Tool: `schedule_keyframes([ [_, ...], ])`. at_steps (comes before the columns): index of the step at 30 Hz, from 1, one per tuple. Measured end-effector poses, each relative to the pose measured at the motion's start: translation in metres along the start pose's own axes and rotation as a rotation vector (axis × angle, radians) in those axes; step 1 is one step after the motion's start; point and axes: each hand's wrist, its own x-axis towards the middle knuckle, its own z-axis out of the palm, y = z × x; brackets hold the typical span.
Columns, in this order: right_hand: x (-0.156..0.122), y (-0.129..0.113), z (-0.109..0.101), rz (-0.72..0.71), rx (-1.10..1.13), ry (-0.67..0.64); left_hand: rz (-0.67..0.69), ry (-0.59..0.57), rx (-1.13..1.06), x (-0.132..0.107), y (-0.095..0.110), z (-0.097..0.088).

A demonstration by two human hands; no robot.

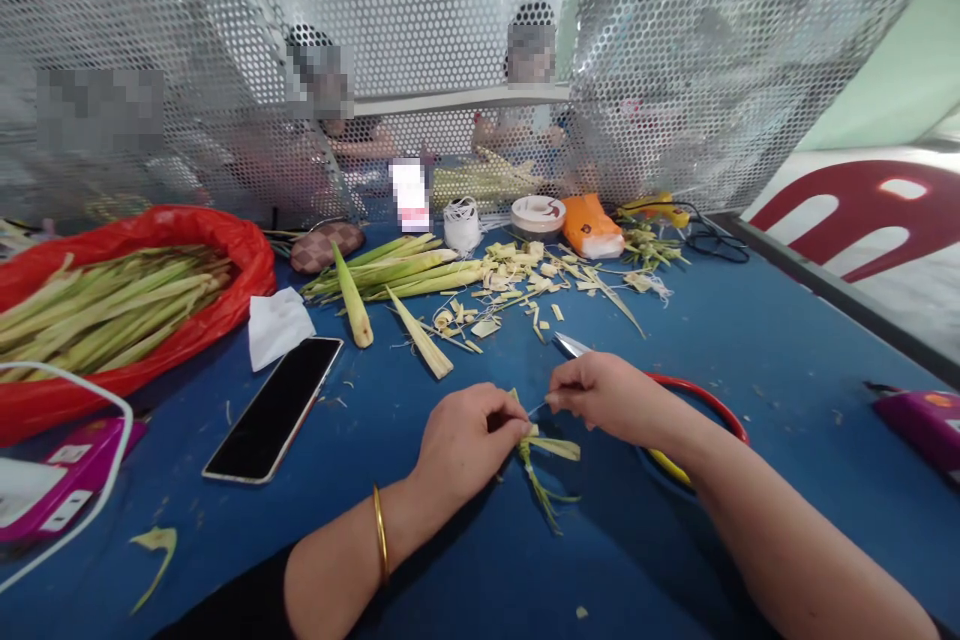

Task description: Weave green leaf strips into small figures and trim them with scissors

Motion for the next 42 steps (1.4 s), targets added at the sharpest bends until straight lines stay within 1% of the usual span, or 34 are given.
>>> schedule_keyframes([
  [2,-0.001,-0.003,0.0,-0.113,-0.063,0.032,-0.02,0.006,-0.01,0.0,0.0,0.0],
  [3,-0.001,-0.006,0.001,-0.181,-0.06,0.054,-0.027,0.009,-0.013,0.0,-0.001,0.001],
  [5,0.0,-0.011,0.006,-0.303,0.001,0.072,-0.03,0.016,-0.006,0.0,-0.001,0.001],
  [6,0.0,-0.013,0.009,-0.334,0.042,0.06,-0.026,0.021,0.006,0.0,-0.001,0.001],
  [8,0.002,-0.016,0.014,-0.33,0.097,0.015,-0.009,0.036,0.038,-0.001,0.0,0.001],
  [10,0.002,-0.016,0.017,-0.283,0.106,-0.028,0.018,0.053,0.042,-0.001,0.002,0.0],
  [13,0.001,-0.013,0.016,-0.239,0.115,-0.051,0.062,0.067,-0.044,0.0,0.002,-0.002],
  [17,-0.001,-0.011,0.011,-0.235,0.122,-0.067,0.038,0.055,-0.188,0.003,-0.002,-0.001],
  [20,-0.001,-0.012,0.011,-0.245,0.103,-0.073,-0.015,0.001,-0.299,0.005,-0.005,0.001],
  [24,-0.001,-0.013,0.01,-0.248,0.089,-0.07,-0.069,-0.13,-0.381,0.008,-0.005,-0.001],
  [28,-0.004,-0.013,0.005,-0.32,0.075,-0.075,-0.053,-0.166,-0.482,0.01,-0.007,-0.003],
  [31,-0.006,-0.013,0.001,-0.346,0.056,-0.075,-0.012,-0.203,-0.45,0.01,-0.009,-0.003],
  [34,-0.007,-0.013,0.0,-0.346,0.013,-0.089,0.015,-0.22,-0.329,0.009,-0.008,-0.003],
  [38,-0.009,-0.015,0.001,-0.362,-0.038,-0.101,0.024,-0.192,-0.202,0.008,-0.007,-0.002],
  [42,-0.013,-0.015,-0.001,-0.381,-0.058,-0.064,-0.004,-0.171,-0.217,0.008,-0.007,0.001],
])
